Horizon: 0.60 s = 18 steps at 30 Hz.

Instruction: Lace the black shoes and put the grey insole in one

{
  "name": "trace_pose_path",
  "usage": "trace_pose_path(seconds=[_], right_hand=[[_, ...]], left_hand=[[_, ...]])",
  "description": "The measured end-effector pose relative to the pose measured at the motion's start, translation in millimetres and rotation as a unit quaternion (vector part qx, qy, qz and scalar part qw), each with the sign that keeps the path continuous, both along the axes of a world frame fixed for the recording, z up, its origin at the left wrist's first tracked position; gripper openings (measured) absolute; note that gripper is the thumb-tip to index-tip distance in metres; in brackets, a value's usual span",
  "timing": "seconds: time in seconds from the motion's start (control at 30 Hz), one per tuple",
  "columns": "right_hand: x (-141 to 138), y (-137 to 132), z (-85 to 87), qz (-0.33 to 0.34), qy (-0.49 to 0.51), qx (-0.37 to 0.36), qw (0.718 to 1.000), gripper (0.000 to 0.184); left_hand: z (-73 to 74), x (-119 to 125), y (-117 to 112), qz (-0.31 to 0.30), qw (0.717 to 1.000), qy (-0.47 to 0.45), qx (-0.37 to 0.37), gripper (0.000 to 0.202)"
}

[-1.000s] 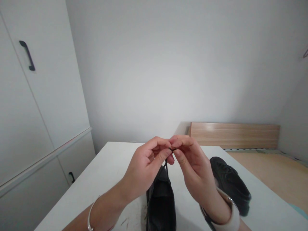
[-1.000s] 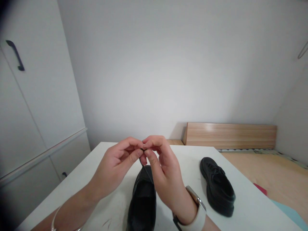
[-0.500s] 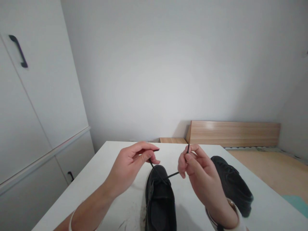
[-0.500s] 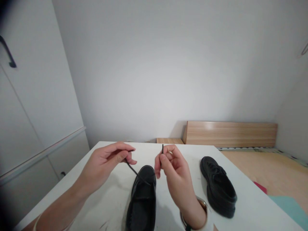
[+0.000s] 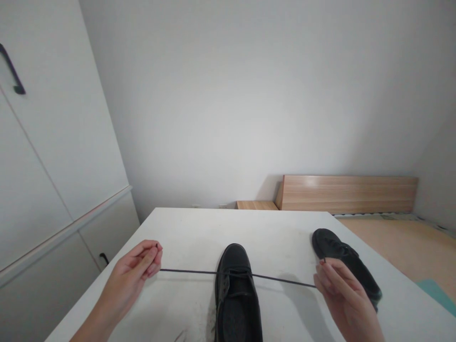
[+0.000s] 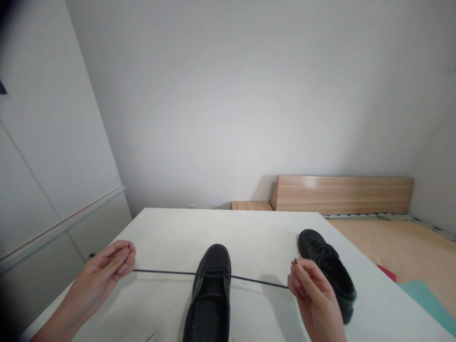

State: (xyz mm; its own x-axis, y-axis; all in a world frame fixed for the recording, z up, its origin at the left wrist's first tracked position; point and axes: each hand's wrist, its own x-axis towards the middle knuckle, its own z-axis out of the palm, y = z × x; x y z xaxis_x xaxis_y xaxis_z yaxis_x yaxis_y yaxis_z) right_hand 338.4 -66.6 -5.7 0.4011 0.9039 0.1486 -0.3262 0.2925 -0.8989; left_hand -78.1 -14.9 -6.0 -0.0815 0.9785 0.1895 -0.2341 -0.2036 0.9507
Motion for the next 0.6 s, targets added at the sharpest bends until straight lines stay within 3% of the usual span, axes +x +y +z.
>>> trace_pose_path(seconds=[0.13,0.27,0.43,0.53,0.6], right_hand=[[8,-2,-12.3,-0.019,-0.024,-0.002,1.0,0.027],[3,3,-14.3,-0.016,-0.162,-0.019,0.986,0.026],[-21,12,-12.4,0.09,-0.391,-0.016,0.916,0.024],[-42,14,-10.8,0.129,-0.483,-0.002,0.866,0.023],[-53,14,-9.9,0.14,-0.512,0.007,0.847,0.022]], left_hand=[[-14.7,-8,5,0.022,0.999,0.028,-0.006,0.029],[-8.5,-2,7,0.028,0.979,0.2,0.019,0.03],[8.4,27,3,-0.036,0.919,0.388,0.055,0.023],[11.6,50,-1,-0.081,0.886,0.447,0.093,0.022],[9.8,64,-4,-0.109,0.872,0.461,0.12,0.021]])
